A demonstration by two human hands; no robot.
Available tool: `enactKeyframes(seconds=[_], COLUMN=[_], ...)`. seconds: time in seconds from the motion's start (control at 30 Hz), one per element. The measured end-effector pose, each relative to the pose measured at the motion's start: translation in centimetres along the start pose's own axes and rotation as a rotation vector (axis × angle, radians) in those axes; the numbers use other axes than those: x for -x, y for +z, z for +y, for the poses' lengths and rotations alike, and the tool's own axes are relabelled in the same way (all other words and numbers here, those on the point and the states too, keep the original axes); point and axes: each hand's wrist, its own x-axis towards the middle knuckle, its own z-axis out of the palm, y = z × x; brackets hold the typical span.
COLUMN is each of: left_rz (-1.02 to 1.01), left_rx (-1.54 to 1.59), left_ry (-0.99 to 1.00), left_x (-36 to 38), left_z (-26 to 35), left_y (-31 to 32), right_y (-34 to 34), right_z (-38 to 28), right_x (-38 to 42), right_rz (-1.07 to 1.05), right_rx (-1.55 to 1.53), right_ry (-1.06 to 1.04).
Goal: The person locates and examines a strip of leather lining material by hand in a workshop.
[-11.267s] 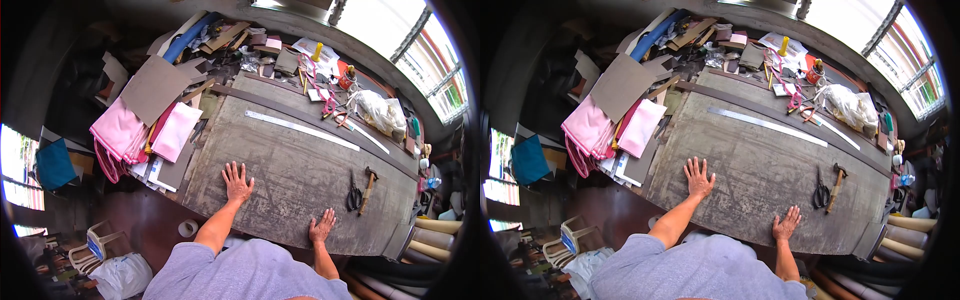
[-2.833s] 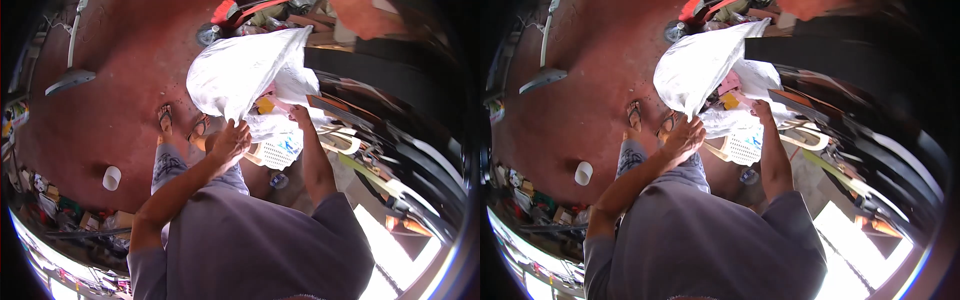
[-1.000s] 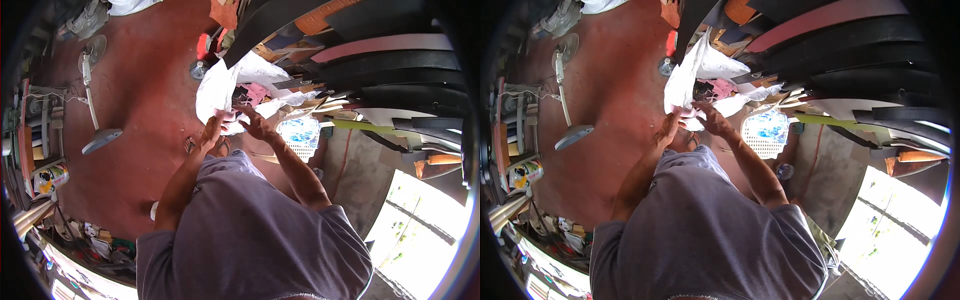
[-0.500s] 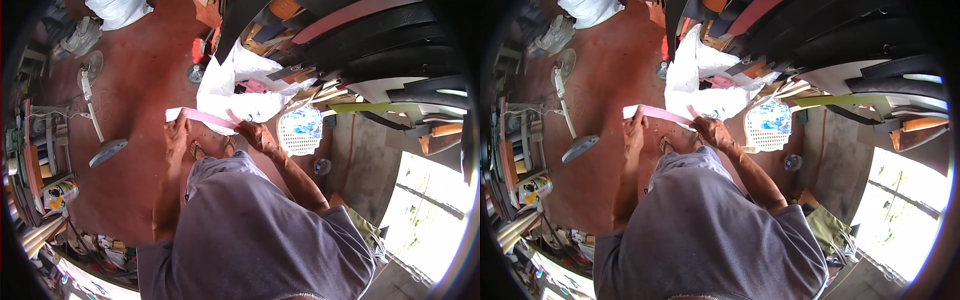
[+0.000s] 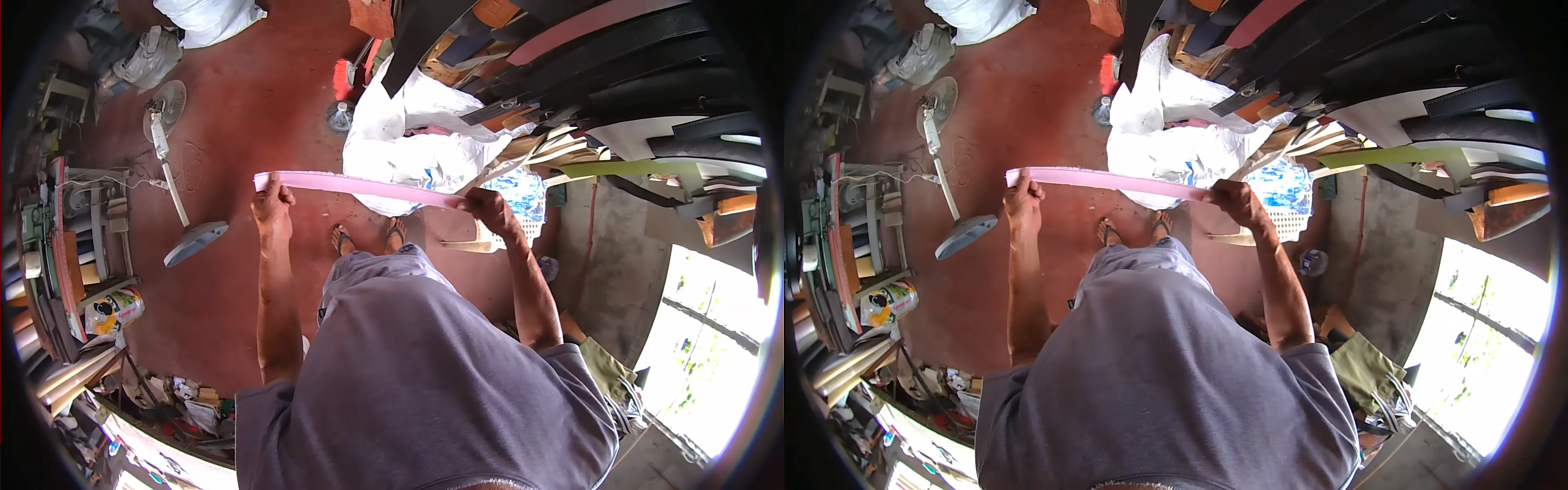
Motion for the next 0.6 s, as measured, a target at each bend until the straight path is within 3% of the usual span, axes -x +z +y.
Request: enactKeyframes(seconds=[0.07, 0.27, 0.6], left_rz=[-0.005, -0.026, 0.038], left_rx=[-0.055, -0.002, -0.154], left_ry=[-0.015, 0.031, 0.214], left_x=[-0.2, -0.8, -1.7], left_z=[0.9, 4.4, 7.3], left_y=[-0.6, -1.9, -4.6], right_y=[-1.1, -0.8, 1.4], right_z=[-1.9, -3.7, -4.9], right_x=[0.0, -1.1, -2.0], right_rz=[-0.037, -0.027, 0.085], right_rx=[0.011, -0.037, 0.001], right_ry=[0.149, -0.026, -0.032])
